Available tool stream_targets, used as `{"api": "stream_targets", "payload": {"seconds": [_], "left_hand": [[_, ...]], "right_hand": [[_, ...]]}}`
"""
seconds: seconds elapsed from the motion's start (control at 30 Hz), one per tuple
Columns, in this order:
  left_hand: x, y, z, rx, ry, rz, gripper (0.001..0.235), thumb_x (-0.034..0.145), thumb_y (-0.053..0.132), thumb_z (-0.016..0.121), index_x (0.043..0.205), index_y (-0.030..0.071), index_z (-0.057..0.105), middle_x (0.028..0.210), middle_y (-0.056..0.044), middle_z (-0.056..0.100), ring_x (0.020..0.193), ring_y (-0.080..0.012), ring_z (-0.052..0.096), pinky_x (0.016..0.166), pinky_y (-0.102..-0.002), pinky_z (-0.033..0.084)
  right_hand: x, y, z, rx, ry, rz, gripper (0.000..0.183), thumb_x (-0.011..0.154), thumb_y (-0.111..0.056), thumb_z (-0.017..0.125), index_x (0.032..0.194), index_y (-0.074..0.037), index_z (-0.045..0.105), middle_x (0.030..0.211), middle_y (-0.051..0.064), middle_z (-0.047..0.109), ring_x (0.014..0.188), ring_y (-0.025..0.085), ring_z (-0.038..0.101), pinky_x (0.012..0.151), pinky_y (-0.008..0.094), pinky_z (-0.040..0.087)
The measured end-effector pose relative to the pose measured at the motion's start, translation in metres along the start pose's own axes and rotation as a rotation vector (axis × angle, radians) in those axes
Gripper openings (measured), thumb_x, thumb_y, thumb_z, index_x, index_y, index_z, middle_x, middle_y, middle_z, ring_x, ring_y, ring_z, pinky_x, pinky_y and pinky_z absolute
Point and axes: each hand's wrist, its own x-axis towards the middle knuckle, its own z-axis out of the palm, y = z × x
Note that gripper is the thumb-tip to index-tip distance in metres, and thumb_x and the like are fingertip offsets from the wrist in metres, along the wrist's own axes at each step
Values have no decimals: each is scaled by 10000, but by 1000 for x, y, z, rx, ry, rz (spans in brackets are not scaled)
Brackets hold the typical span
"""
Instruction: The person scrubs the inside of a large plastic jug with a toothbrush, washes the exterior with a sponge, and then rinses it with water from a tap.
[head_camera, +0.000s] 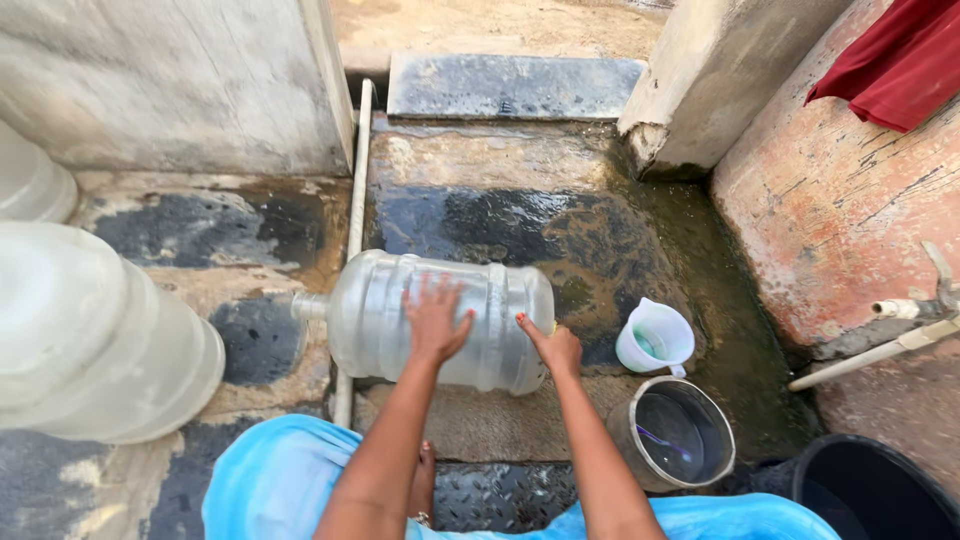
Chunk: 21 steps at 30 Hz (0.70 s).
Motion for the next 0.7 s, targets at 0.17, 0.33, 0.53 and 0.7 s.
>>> {"api": "stream_targets", "payload": {"seconds": [0.17, 0.33, 0.53, 0.7], "left_hand": [[23, 21, 24, 4, -338, 82, 608, 991, 508, 409, 1577, 380, 311, 1659, -14, 293, 1536, -371, 145, 1196, -678, 19], [42, 35, 32, 107, -323, 54, 581, 998, 502, 343, 1567, 386, 324, 1652, -10, 296, 1543, -369, 141, 1193, -665, -22], [72, 56, 31, 121, -361, 8, 618, 973, 577, 362, 1549, 353, 372, 1648, 0, 308, 1545, -330, 162, 1204, -648, -35], [88, 63, 33, 106, -344, 21, 642, 936, 580, 417, 1527, 329, 432, 1616, -3, 370, 1533, -329, 201, 1203, -647, -32]], "right_hand": [[12, -2, 2, -117, -177, 37, 1162, 715, -959, 458, 972, 127, 780, 918, 334, 749, 999, 425, 754, 898, 475, 587], [-4, 9, 30, 104, 59, -113, 1064, 889, -781, 423, 1468, 112, 428, 1351, 381, 556, 1262, 496, 563, 1067, 504, 473], [-99, -12, 70, -61, 364, -588, 811, 1019, -570, 381, 1608, -32, 230, 1687, 241, 101, 1555, 452, 28, 1227, 604, 57], [-111, -9, 73, -97, 380, -662, 703, 1053, -501, 375, 1594, -57, 309, 1672, 232, 165, 1542, 488, 62, 1203, 651, 48]]}}
